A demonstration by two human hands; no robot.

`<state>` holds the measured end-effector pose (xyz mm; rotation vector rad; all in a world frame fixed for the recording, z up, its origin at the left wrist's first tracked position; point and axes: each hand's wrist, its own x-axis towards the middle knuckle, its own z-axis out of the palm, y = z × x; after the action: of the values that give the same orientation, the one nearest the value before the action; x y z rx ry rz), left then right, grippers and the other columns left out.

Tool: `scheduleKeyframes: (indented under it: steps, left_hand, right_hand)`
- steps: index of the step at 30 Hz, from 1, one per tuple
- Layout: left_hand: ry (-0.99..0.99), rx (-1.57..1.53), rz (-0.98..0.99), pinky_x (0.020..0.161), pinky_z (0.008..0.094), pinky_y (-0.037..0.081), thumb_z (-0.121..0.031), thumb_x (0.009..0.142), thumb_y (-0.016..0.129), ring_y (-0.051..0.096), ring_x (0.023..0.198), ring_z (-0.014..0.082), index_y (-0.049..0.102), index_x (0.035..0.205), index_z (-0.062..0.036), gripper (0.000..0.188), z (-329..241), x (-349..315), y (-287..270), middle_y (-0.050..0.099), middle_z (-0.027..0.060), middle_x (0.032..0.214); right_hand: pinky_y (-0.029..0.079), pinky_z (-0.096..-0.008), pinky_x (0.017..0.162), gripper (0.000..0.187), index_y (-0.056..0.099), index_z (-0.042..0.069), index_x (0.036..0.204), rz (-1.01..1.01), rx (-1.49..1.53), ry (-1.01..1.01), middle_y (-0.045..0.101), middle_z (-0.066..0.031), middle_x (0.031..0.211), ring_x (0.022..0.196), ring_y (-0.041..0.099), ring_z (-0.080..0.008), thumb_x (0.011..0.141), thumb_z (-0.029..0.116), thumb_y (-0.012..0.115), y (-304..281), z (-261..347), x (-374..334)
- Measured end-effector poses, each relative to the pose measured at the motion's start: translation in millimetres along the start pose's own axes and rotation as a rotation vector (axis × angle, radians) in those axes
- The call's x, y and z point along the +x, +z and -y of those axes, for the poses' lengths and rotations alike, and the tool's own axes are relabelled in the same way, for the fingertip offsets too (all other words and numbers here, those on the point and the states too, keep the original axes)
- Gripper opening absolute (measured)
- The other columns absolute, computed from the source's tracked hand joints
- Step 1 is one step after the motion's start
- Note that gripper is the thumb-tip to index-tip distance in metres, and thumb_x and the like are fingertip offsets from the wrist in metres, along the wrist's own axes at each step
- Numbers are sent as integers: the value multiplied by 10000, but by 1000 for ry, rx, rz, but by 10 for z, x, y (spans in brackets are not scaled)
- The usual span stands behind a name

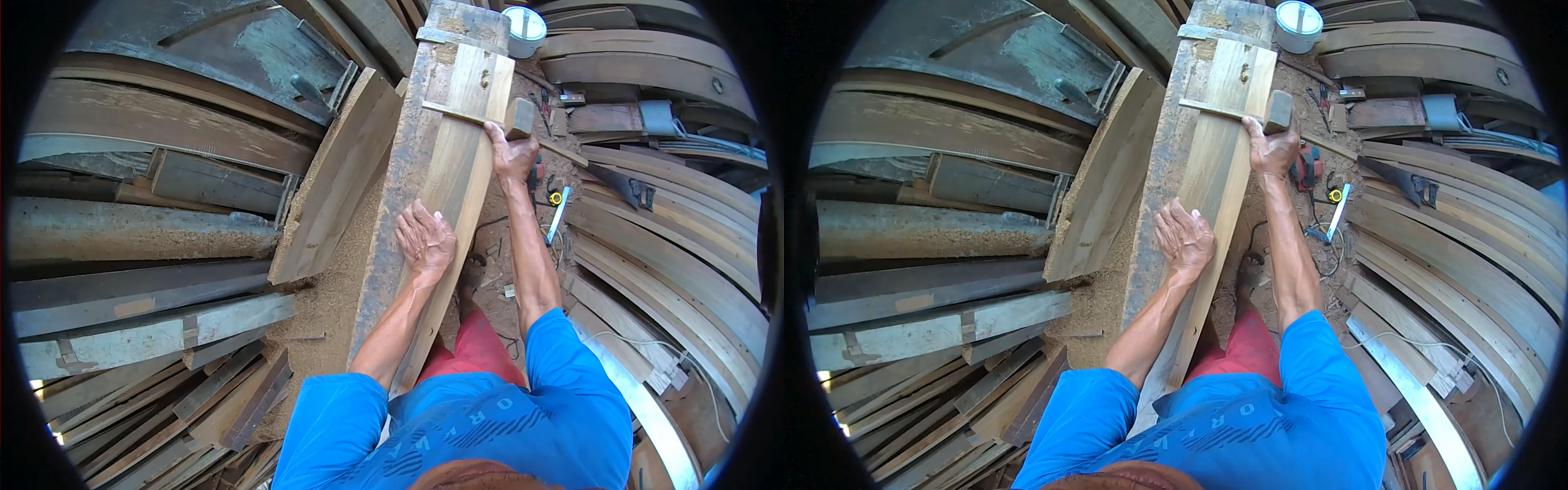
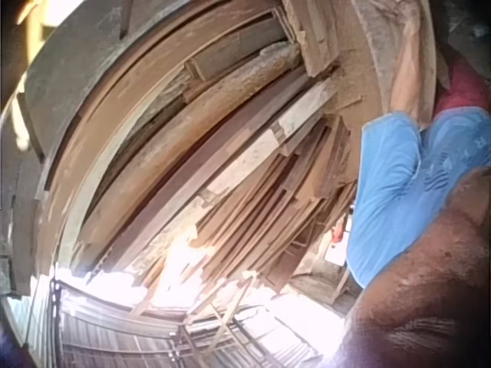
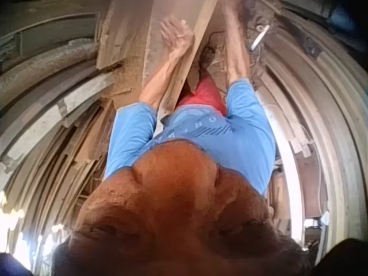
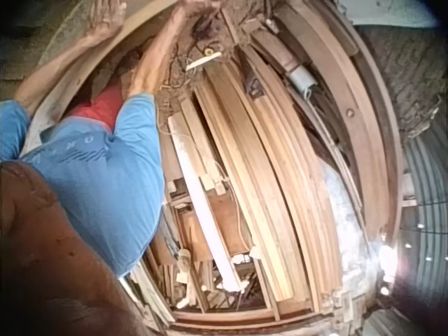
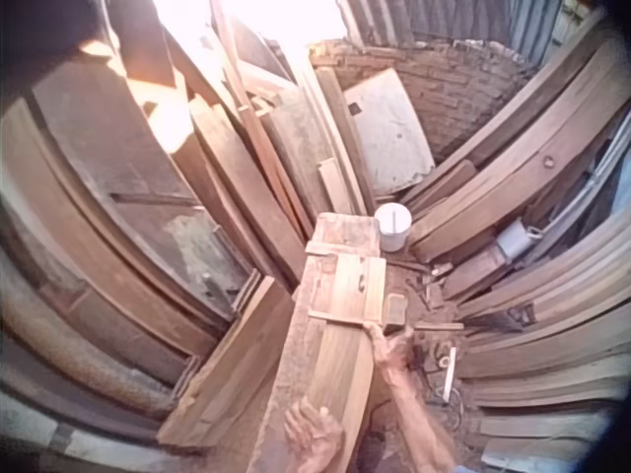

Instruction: The person planes a wooden board using an electric planer, marks it with a pencil, sets a wooden marking gauge with a ruler, and scores lines along the board with the marking gauge.

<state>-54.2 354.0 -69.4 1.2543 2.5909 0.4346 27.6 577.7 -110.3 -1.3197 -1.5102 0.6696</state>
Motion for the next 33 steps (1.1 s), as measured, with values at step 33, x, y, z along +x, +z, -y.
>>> scheduleKeyframes:
  steps: [33]
  left_hand:
    - [6,-15,-35,922,533,437,-209,883,615,537,1096,406,460,1328,42,534,-178,60,-26,544,231,1205]
  right_hand:
    - [567,-526,762,796,680,-45,1161,-16,-401,129,743,-260,955,897,725,-449,640,497,943,364,-393,1700]
